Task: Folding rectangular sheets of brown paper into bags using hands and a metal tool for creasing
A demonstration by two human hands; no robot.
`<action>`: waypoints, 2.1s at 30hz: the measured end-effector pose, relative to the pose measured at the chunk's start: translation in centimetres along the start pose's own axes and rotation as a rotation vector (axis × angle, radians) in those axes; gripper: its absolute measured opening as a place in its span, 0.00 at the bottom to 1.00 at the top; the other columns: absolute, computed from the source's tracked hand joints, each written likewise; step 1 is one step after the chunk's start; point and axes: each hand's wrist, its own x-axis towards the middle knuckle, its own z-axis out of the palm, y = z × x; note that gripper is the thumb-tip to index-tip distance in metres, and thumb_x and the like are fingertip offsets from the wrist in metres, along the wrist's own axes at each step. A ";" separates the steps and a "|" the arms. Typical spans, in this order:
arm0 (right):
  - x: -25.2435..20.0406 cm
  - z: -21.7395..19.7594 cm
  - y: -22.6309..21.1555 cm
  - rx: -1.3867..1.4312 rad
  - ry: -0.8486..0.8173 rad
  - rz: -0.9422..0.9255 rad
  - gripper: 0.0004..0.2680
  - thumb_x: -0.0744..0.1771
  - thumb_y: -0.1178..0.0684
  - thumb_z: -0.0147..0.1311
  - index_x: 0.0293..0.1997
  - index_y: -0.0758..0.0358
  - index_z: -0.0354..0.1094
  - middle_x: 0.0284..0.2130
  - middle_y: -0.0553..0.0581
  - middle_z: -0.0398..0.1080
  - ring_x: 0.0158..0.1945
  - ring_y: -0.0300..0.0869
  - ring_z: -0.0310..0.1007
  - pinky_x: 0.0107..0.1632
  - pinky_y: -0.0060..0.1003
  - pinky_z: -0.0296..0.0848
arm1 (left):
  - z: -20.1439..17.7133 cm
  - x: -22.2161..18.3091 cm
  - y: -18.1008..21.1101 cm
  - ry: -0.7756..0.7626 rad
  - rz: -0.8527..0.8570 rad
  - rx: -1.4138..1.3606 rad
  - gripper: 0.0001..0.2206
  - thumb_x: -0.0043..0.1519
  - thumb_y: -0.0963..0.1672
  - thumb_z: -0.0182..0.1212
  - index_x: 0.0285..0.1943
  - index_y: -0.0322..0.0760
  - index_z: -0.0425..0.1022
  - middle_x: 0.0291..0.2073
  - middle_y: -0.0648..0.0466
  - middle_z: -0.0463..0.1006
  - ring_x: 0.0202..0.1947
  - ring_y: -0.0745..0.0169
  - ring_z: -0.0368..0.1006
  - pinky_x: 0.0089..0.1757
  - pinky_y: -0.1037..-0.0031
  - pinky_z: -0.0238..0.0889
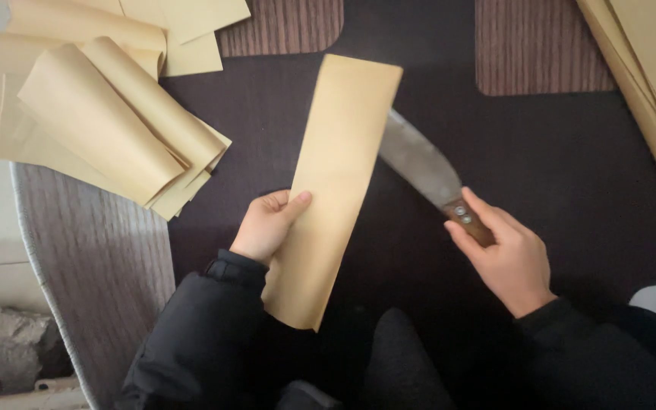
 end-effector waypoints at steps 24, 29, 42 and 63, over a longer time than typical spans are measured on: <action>3.1 8.0 1.5 -0.153 0.108 -0.118 0.13 0.74 0.44 0.56 0.65 0.55 0.71 0.48 0.54 0.62 0.54 0.54 0.62 0.55 0.51 0.58 | -0.9 1.0 -5.4 0.040 0.124 0.347 0.17 0.72 0.49 0.58 0.52 0.30 0.84 0.25 0.43 0.84 0.22 0.58 0.81 0.26 0.67 0.79; 3.2 8.0 1.2 -0.154 0.133 -0.123 0.13 0.74 0.44 0.57 0.64 0.57 0.72 0.48 0.55 0.62 0.51 0.55 0.61 0.51 0.51 0.60 | -2.1 2.3 -8.1 0.060 0.192 0.453 0.17 0.73 0.48 0.56 0.53 0.30 0.84 0.25 0.41 0.84 0.24 0.56 0.80 0.27 0.63 0.78; 2.8 7.6 1.3 -0.116 0.125 -0.138 0.14 0.74 0.43 0.57 0.64 0.58 0.72 0.48 0.54 0.60 0.51 0.54 0.61 0.51 0.49 0.60 | -0.4 -1.0 -5.0 0.099 0.225 0.516 0.17 0.73 0.47 0.54 0.53 0.29 0.84 0.25 0.41 0.84 0.24 0.56 0.80 0.27 0.63 0.78; 2.8 8.6 1.2 -0.186 0.167 -0.136 0.13 0.74 0.45 0.57 0.68 0.51 0.75 0.46 0.54 0.61 0.50 0.54 0.63 0.49 0.51 0.61 | -0.7 -1.9 -4.7 0.133 0.286 0.521 0.15 0.72 0.46 0.56 0.51 0.29 0.85 0.24 0.40 0.84 0.24 0.56 0.80 0.27 0.62 0.77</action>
